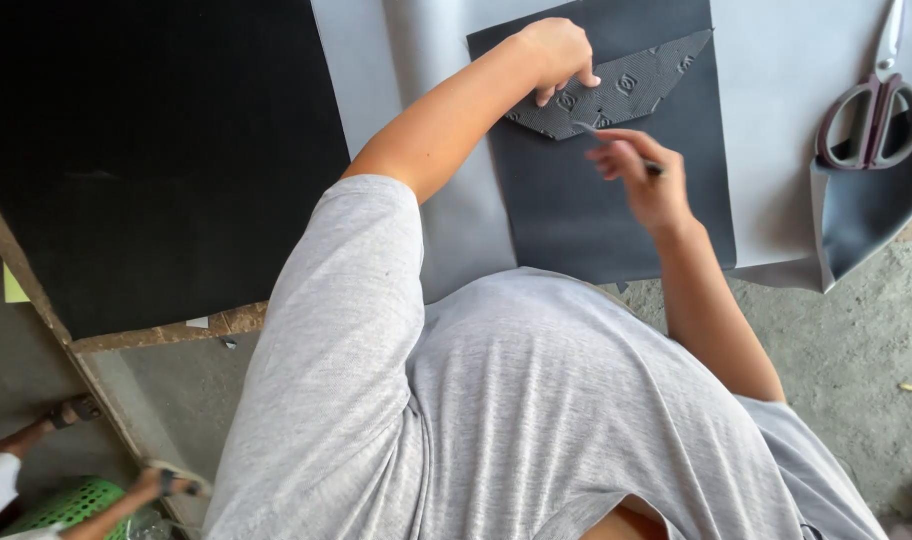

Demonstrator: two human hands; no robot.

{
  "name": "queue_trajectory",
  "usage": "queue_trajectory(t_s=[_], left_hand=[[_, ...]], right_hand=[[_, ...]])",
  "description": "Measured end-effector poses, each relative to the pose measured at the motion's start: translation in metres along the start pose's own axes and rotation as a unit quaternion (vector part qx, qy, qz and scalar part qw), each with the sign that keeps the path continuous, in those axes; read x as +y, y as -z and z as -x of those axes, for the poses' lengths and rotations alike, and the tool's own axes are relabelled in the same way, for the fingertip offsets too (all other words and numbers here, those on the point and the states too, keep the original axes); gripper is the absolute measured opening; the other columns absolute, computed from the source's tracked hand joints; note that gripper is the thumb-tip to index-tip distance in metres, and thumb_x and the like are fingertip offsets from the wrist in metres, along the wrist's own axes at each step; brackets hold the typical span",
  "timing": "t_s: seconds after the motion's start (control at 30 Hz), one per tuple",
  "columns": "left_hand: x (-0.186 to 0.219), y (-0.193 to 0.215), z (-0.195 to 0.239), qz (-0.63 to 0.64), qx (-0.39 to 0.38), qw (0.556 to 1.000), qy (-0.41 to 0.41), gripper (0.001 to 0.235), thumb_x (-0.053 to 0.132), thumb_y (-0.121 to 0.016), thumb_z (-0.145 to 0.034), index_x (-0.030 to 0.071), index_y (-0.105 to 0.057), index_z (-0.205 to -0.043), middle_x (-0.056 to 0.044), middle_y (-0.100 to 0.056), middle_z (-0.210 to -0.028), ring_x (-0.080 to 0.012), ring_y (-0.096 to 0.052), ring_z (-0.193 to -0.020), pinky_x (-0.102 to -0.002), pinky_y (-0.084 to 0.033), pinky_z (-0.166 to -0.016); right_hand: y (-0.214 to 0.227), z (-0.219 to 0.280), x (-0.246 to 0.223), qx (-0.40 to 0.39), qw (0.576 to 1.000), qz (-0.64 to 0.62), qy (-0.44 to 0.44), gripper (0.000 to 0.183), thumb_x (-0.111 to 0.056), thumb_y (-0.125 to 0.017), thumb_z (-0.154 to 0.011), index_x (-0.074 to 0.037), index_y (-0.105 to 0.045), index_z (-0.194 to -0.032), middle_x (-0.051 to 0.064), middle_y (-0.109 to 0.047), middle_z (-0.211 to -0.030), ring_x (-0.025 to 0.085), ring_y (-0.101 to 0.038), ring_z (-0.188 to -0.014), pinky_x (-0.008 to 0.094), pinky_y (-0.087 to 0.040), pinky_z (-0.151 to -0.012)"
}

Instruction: Cutting a large piece of grey fabric with scissors and then tracing a template onto a piece of black fabric using a pen.

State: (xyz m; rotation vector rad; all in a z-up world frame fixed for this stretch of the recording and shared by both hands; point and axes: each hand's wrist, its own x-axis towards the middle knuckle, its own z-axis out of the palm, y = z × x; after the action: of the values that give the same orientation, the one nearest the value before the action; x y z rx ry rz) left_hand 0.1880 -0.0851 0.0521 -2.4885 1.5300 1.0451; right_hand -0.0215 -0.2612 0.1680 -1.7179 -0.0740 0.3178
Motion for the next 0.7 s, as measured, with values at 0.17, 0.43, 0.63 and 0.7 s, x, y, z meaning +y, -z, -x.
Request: queue_trajectory(t_s=[0.17,0.43,0.63,0.7], left_hand=[[0.003,0.004,0.003,-0.036,0.007,0.999,-0.012,0.035,0.031,-0.07,-0.101,0.032,-0.067,-0.136,0.008,-0.076,-0.074,-0.0229,-0.073,-0.084,-0.037,-0.051,-0.067],[0.013,0.006,0.001,-0.011,-0.009,0.999,0.049,0.044,0.048,-0.045,-0.115,0.016,-0.075,-0.116,-0.002,-0.074,-0.061,-0.024,-0.072,-0.094,-0.037,-0.053,-0.077],[0.015,-0.002,-0.009,0.012,-0.001,0.996,0.089,0.055,0.055,-0.041,-0.115,0.014,-0.076,-0.105,-0.001,-0.074,-0.063,-0.0218,-0.072,-0.091,-0.039,-0.054,-0.075],[0.015,-0.006,-0.01,-0.051,0.027,0.996,0.06,0.035,0.042,-0.049,-0.113,0.019,-0.075,-0.119,-0.003,-0.078,-0.078,-0.0332,-0.073,-0.096,-0.045,-0.056,-0.073]], right_hand=[[-0.048,-0.037,-0.002,-0.1,0.991,0.076,0.04,0.024,-0.013,-0.058,-0.109,-0.002,-0.068,-0.127,0.011,-0.076,-0.107,0.016,-0.073,-0.092,0.028,-0.06,-0.083],[-0.084,-0.077,0.006,-0.151,0.968,0.151,0.133,0.021,-0.006,-0.053,-0.108,0.0,-0.071,-0.117,0.01,-0.076,-0.102,0.02,-0.07,-0.087,0.033,-0.056,-0.079],[-0.069,-0.076,0.015,-0.163,0.949,0.18,0.202,0.018,0.0,-0.05,-0.107,0.0,-0.067,-0.101,0.012,-0.07,-0.096,0.026,-0.065,-0.086,0.037,-0.052,-0.082],[-0.051,-0.065,0.033,-0.123,0.938,0.272,0.176,0.019,-0.012,-0.066,-0.105,-0.005,-0.075,-0.121,0.013,-0.07,-0.093,0.029,-0.065,-0.081,0.04,-0.051,-0.076]])
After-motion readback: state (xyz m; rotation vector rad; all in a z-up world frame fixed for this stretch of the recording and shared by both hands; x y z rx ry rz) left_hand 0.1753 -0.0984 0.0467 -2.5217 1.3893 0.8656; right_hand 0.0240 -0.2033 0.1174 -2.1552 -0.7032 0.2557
